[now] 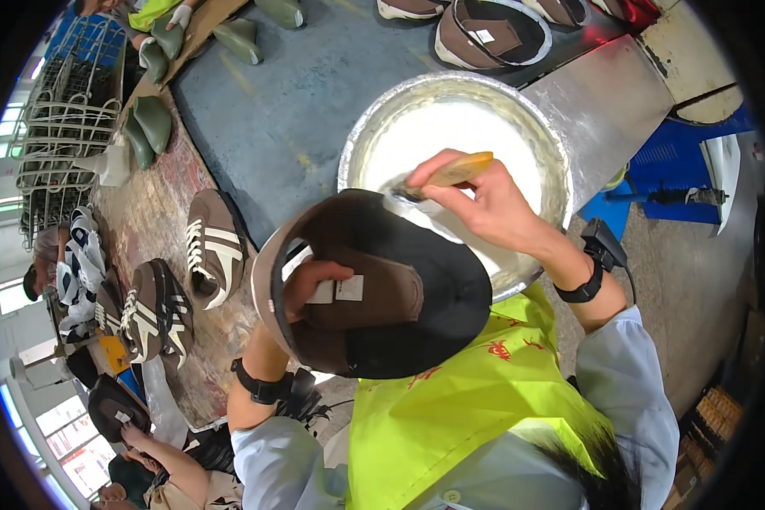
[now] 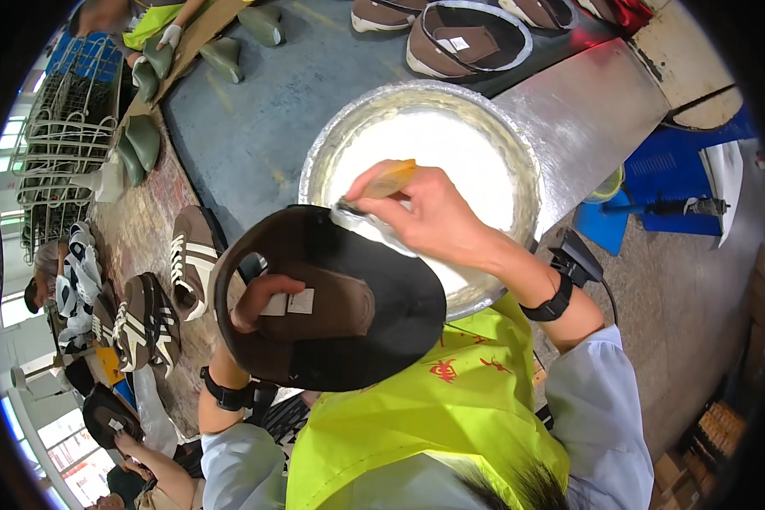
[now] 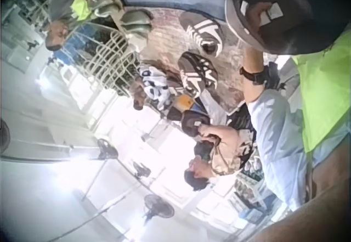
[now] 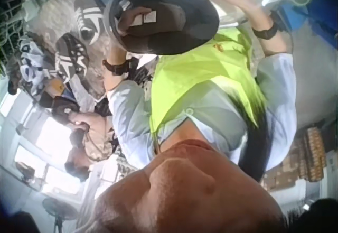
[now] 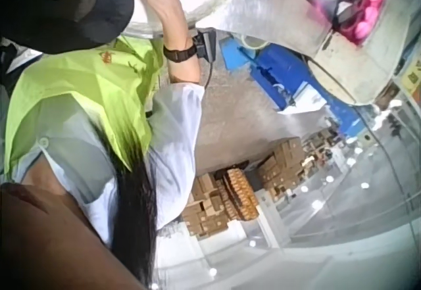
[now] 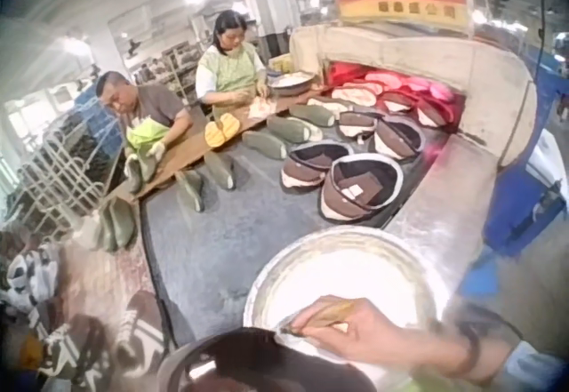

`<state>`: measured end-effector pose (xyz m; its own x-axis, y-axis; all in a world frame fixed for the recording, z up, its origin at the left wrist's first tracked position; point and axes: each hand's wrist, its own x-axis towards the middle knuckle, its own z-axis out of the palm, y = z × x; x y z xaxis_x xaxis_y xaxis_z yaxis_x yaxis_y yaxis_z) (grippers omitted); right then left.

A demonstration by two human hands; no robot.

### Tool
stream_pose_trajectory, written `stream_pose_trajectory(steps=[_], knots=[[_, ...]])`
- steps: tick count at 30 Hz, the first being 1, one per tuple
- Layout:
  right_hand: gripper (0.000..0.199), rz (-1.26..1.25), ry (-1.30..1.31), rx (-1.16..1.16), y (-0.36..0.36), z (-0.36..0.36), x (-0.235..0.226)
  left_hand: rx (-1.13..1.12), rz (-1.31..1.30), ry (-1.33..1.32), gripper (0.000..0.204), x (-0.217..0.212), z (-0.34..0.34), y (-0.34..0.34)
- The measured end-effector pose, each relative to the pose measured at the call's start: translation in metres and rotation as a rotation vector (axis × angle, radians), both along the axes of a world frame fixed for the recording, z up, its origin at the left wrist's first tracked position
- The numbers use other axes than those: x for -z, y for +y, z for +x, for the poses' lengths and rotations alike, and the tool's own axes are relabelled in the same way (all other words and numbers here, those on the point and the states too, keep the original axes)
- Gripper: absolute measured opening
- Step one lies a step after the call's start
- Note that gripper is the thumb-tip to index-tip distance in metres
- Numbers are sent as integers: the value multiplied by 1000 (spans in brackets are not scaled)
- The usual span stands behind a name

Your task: Applying white glue or primer to the inner edges of shoe uppers using a brush.

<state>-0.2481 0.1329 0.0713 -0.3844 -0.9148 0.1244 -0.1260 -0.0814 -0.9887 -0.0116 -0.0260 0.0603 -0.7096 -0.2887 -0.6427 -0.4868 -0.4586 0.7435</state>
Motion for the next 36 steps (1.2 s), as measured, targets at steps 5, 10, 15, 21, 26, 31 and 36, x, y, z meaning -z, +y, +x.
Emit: stream_pose_trajectory(steps=[5, 10, 15, 21, 26, 31, 36], knots=[[11, -129, 196, -15, -12, -5, -10, 171, -41, -80, 17, -8, -11, -8], [12, 51, 264, 45, 17, -13, 10, 117, -559, 347, 16, -5, 23, -25], [15, 143, -138, 349, 34, 18, 36, 41, -1332, 285, 23, -28, 25, 7], [20, 293, -518, 472, 27, 37, 43, -206, -1073, -102, 59, -28, 19, 44], [19, 340, -693, 356, 27, 35, 30, 4, -1617, -61, 57, 40, 51, 36], [18, 53, -484, 442, 26, 34, 4, -142, -1346, 15, 34, 69, 54, 37], [15, 12, -323, 392, 20, 41, 24, -591, -112, 306, 25, 56, 29, 62]])
